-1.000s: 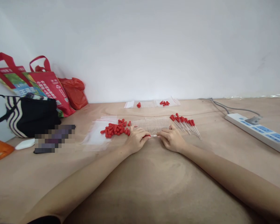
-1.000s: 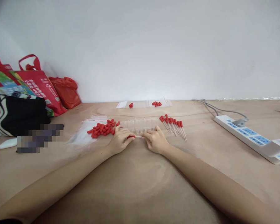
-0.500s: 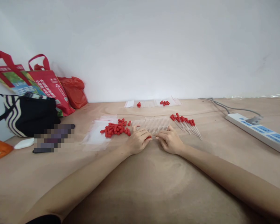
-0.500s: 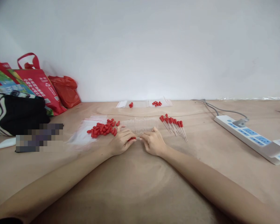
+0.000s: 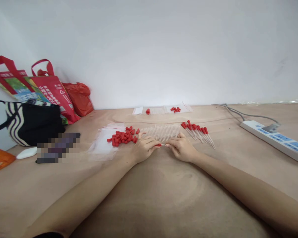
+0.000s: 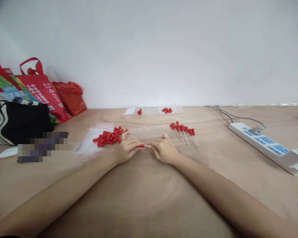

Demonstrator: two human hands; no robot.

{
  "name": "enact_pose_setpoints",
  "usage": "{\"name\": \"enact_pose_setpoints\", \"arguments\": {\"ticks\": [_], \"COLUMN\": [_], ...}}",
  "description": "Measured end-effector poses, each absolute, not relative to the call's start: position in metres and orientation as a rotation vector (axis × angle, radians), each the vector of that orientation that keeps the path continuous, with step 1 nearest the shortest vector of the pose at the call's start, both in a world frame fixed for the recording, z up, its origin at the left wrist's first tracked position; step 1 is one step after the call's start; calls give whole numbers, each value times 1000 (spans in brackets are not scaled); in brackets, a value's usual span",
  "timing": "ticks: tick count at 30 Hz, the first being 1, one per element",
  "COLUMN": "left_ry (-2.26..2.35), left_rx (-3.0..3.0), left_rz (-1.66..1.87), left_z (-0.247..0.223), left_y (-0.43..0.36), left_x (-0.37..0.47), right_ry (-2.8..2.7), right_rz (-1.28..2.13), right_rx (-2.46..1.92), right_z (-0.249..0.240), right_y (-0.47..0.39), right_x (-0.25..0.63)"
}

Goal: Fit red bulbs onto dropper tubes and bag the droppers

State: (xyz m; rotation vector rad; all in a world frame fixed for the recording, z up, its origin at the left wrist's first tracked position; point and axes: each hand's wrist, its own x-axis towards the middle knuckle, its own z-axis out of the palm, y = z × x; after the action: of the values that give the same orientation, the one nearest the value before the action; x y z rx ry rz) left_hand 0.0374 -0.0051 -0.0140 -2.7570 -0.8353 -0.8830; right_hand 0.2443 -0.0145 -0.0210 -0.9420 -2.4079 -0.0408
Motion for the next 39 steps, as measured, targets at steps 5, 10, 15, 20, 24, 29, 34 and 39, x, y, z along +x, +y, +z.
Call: {"name": "enact_pose_setpoints", "arguments": {"ticks": [5, 10, 15, 20, 24, 29, 34, 39], "left_ry": [-775, -960, -1205, -1296, -1308, -1411, -1515, -1665], "left_rx": [-2833, -2805, -2629, -2570, -2554, -2450, -2334, -2238], "left_rz": [-777, -838, -886, -868, -855, -862, -854, -749], "left_z": [-13, -12, -14, -16, -17, -19, -21, -11], "left_y": [-3, -4, -4, -1, -1, 1, 1, 4], "left_x": [36, 36, 34, 34, 35, 34, 33, 27], "right_ry": [-2477, -2484, -2236, -1805, -1835, -1940, -1963, -1906], "right_rz": [-176, -263, -255, -164, -208, -228, -274, -286], "right_rx": [-892, -889, -1184, -1709, -1941, -2012, -2040, -1964], "right_z": [-23, -20, -17, -20, -23, -25, -27, -26], "right_y": [-11, -14, -5, 20, 29, 30, 29, 22], "right_x": [248, 245, 254, 284, 296, 295, 293, 281]}}
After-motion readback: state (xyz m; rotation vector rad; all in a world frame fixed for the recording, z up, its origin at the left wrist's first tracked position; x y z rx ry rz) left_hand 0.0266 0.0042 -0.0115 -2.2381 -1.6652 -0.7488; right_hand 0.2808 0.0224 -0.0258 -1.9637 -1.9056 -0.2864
